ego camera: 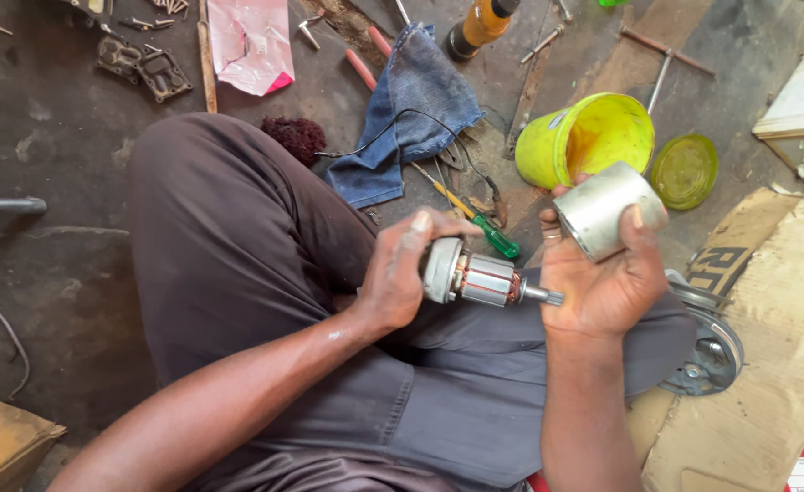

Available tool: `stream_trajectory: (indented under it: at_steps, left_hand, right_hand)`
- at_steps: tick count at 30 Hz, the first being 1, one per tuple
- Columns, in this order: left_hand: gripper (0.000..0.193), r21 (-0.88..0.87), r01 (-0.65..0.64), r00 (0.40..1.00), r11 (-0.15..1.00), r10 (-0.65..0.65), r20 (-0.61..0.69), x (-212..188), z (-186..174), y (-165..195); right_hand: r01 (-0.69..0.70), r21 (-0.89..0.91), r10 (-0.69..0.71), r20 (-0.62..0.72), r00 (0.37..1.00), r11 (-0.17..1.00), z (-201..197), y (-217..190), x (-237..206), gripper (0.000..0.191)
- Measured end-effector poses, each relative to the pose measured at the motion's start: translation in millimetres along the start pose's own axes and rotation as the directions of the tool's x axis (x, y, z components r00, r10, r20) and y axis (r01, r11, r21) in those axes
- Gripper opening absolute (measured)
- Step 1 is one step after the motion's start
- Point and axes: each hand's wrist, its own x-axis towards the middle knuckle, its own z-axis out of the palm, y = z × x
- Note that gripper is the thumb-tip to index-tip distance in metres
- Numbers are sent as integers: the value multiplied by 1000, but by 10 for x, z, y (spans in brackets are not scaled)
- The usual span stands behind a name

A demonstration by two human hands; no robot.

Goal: The person sits on the workshop floor reassembling a starter motor. They insert the armature into the drive housing, tap it into place with a wooden mallet, fit the end cap and bearing plate, and press and twist the housing halves together on their lap.

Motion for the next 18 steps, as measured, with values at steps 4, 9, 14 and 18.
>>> stream_trajectory:
  at_steps: [4,9,14,18]
  left_hand:
    - [46,329,-201,973,923,226,-38,-72,-77,129]
    - [46,489,-309,926,816,375,-41,-95,-95,209]
    - [36,442,-405,902,801,429,50,-74,-109,183]
    - [33,458,-465,873,758,479,93,-87,-101,140]
  right_hand:
    - [-35,19,36,-17,999,999,36,46,-8,58]
    - [-16,40,15,31,999,999,53,65,-38,60]
    - [4,81,-11,86,996,997,-12,57,-95,59]
    - [-11,107,2,87,996,994,-57,29,-87,57]
